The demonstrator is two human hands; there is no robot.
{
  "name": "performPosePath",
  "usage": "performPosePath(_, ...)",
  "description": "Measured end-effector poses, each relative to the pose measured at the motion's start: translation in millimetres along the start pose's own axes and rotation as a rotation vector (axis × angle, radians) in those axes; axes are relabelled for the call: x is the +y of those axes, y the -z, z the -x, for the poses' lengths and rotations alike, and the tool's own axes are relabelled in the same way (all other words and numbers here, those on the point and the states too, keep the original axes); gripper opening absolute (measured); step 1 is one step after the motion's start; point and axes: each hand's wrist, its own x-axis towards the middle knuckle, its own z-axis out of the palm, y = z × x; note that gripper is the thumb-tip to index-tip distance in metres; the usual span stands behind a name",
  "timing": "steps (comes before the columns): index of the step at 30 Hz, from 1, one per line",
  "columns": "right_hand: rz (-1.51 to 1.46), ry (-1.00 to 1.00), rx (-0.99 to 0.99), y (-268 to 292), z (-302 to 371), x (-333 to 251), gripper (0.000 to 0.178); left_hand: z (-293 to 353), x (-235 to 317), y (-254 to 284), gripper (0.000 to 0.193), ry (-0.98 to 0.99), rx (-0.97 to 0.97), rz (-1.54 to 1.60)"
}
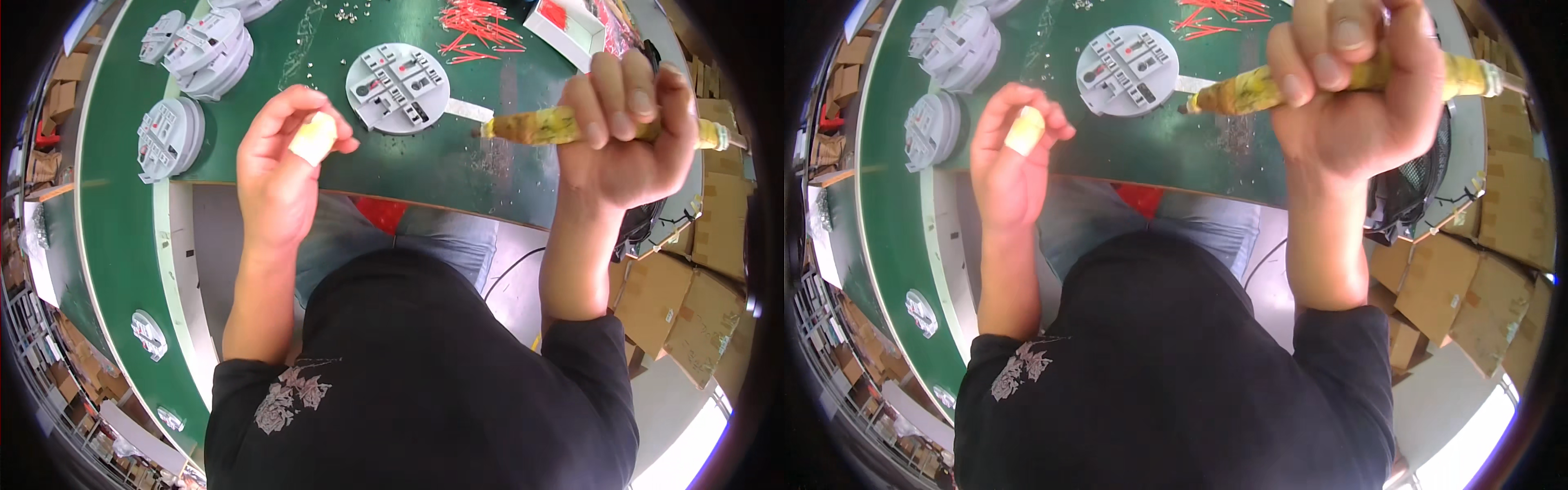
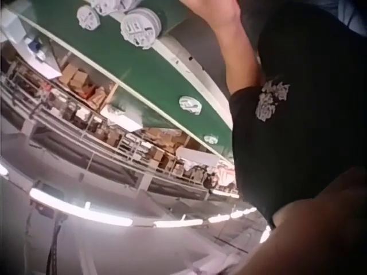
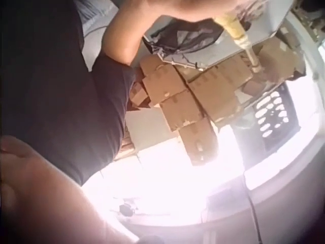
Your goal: The worker is assembling electronic components into circular plastic bases using an electric screwdriver at a factory workbench.
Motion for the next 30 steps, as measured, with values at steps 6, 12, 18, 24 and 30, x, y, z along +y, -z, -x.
performPosePath(6, 0.051, -0.09, 0.013, -9.2, 5.3, 38.7, 0.031, 19.9, 3.1, 53.8, 0.023, -0.062, 0.122, -0.1)
performPosePath(12, 0.075, -0.118, 0.046, 3.6, -0.5, 44.3, 0.03, 14.8, -5.1, 60.7, 0.024, -0.056, 0.113, -0.123)
performPosePath(18, 0.069, -0.102, 0.115, 5.7, -4.4, 51.4, 0.027, 7.2, -8.7, 71.6, 0.023, -0.118, 0.094, -0.054)
performPosePath(24, 0.106, -0.035, 0.256, 12.2, -19.4, 63.8, 0.037, 22.6, 6.3, 87.6, 0.02, -0.402, 0.062, -0.621)
performPosePath(30, 0.004, -0.081, 0.21, 32.2, -12.9, 55.1, 0.03, 104.5, 114.5, 195.0, 0.026, -0.34, 0.937, -1.952)
